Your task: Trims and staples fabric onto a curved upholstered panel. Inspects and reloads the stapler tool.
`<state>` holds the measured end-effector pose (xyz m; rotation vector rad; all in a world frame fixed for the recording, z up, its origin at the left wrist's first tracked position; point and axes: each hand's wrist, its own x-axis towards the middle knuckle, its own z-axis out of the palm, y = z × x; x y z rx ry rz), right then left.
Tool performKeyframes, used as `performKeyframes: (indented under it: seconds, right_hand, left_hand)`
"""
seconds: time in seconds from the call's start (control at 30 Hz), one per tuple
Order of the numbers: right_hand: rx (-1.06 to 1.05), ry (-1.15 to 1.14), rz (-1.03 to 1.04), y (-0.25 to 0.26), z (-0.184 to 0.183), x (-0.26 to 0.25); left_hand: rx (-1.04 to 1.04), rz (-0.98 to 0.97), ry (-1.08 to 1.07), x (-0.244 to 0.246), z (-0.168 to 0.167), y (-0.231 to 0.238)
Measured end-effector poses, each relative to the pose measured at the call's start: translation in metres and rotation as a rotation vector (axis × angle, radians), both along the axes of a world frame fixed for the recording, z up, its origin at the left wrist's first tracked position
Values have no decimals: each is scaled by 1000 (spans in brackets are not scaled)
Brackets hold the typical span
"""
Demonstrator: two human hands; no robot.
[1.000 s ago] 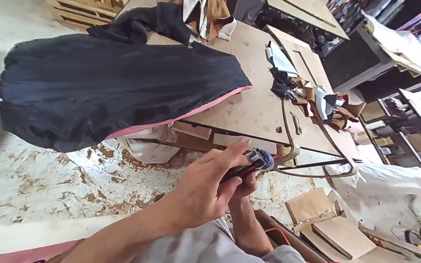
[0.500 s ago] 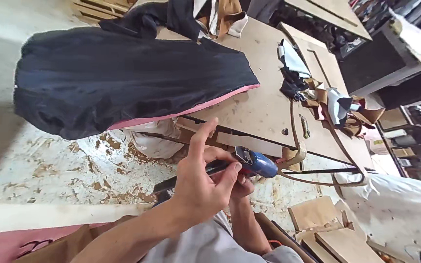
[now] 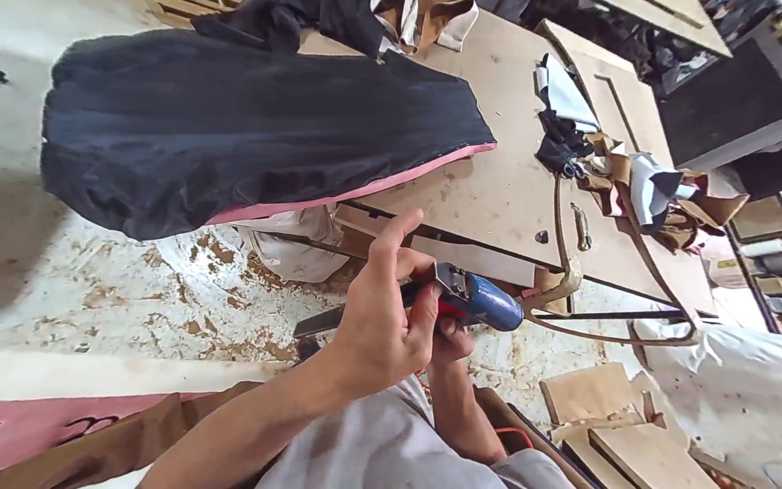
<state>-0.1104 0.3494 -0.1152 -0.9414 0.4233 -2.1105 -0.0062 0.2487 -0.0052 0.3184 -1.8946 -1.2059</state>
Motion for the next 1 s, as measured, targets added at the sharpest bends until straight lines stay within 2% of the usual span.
performKeyframes:
  seconds: [0.07, 0.13, 0.27, 0.37, 0.47, 0.53, 0.63, 0.7, 0.73, 0.8, 0.83, 0.93, 1.0]
  right_hand:
    - [63, -69, -59, 1, -7, 5]
    - [49, -85, -12, 3, -22, 0]
    - [81, -43, 17, 6, -18, -4]
    - [30, -84, 43, 4, -15, -5]
    - [-41, -176, 113, 5, -12, -13]
    - [-66, -222, 96, 7, -7, -21]
    - [-110, -264, 43, 11, 3, -33]
    - [-135, -260, 7, 12, 9, -37]
    - [-136, -253, -5, 11, 13, -38]
    - [-124, -230, 2, 6, 20, -36]
    - [-107, -207, -6, 1, 21, -32]
    - [5, -90, -66, -30, 16, 3]
    - [48, -61, -48, -47, 14, 29]
  left_hand:
    - [15, 11, 16, -1, -7, 3]
    - [18, 8, 18, 0, -10, 4]
    - [-35, -16, -50, 6, 0, 5]
    - [124, -139, -86, 19, 10, 3]
    - [315, -138, 9, 45, 13, -8]
    - [276, 26, 2, 76, -1, -34]
    - [229, 264, -29, 126, -67, -84]
    - [419, 170, 15, 142, -107, -94]
    - [582, 76, 72, 140, -116, -92]
    - [870, -47, 232, 126, -113, -77]
    - [942, -95, 323, 116, -106, -72]
    - [989, -213, 507, 81, -77, -70]
    - [909, -280, 441, 63, -56, -70]
